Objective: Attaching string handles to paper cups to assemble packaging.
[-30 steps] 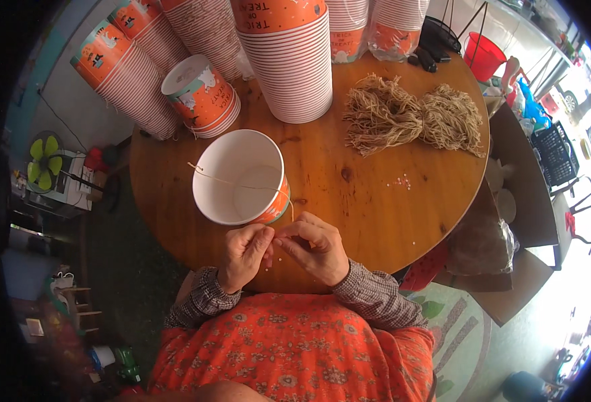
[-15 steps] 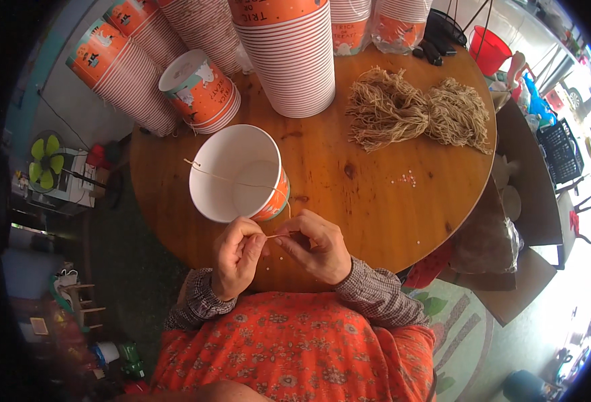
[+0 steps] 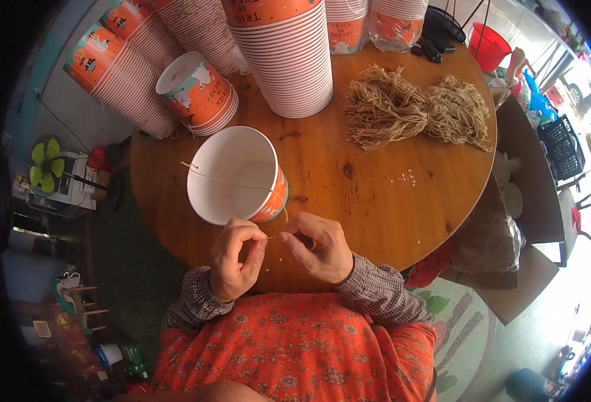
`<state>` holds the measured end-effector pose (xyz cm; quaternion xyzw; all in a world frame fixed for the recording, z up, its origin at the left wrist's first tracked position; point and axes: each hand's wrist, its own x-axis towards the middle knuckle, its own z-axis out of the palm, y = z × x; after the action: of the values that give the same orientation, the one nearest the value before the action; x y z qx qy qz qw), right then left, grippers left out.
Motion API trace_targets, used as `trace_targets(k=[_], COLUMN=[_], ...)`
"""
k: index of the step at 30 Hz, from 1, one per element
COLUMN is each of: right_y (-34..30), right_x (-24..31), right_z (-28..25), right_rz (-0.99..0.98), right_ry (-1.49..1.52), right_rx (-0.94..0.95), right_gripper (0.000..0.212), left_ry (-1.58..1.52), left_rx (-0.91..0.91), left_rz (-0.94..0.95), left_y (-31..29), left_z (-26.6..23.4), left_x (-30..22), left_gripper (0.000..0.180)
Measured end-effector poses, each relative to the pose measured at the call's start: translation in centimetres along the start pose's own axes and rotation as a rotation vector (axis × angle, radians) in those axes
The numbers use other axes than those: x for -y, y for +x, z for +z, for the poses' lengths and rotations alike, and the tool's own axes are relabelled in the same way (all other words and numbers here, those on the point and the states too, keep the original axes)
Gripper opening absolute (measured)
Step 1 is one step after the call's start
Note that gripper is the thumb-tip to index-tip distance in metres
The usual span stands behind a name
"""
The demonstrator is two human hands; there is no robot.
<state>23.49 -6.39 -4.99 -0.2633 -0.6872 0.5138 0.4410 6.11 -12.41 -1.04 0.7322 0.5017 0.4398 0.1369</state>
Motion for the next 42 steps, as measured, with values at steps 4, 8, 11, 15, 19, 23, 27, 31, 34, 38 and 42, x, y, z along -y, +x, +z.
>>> trace_targets(k=[4,8,11,15,19,23,27,31,34,38,42], right_y=[0.0,0.5,1.0,2.4,5.1,8.9,9.4,7.5,6.2,4.8,6.3], right_x=[0.0,0.6,0.7,0.9,-0.5,-1.5,-4.0,-4.8,-3.8,-2.7,-3.1], right_z=[-0.8,-1.1,-1.4,-2.1,-3.4,-6.9,-6.2,-2.5,-0.4,1.2,1.4], right_rz=[0.072,0.204,0.190,0.201,0.073,-0.077,0.023,0.039,-0.007,-0.074,-0.249], right_ry=[-0.001,0.111,0.118,0.090,0.228,0.362,0.559,0.571,0.562,0.434,0.161], right_rx=[0.101,0.103,0.057,0.119,-0.180,-0.560,-0.537,-0.335,-0.248,-0.208,-0.226], right_gripper=[0.007,0.009,0.011,0.009,0.005,0.007,0.007,0.009,0.008,0.008,0.007], left_ry=[0.071,0.206,0.226,0.286,0.313,0.465,0.167,0.048,0.018,0.056,0.045], left_rx=[0.022,-0.003,-0.002,-0.034,-0.095,0.003,-0.100,-0.059,-0.017,-0.044,0.007], left_rz=[0.087,0.124,0.145,0.190,0.134,0.022,-0.188,-0.187,-0.184,-0.133,-0.135], left_y=[0.2,0.2,0.7,1.4,2.4,1.8,1.9,3.2,3.6,3.4,3.2], left_z=[0.3,0.2,0.2,0.2,0.3,-0.9,-3.8,-5.6,-5.7,-5.2,-5.7], left_x=[0.6,1.1,0.9,1.3,1.2,2.2,2.1,1.9,1.7,1.6,1.8], left_gripper=[0.020,0.020,0.020,0.020,0.031,0.025,0.013,0.015,0.014,0.013,0.012])
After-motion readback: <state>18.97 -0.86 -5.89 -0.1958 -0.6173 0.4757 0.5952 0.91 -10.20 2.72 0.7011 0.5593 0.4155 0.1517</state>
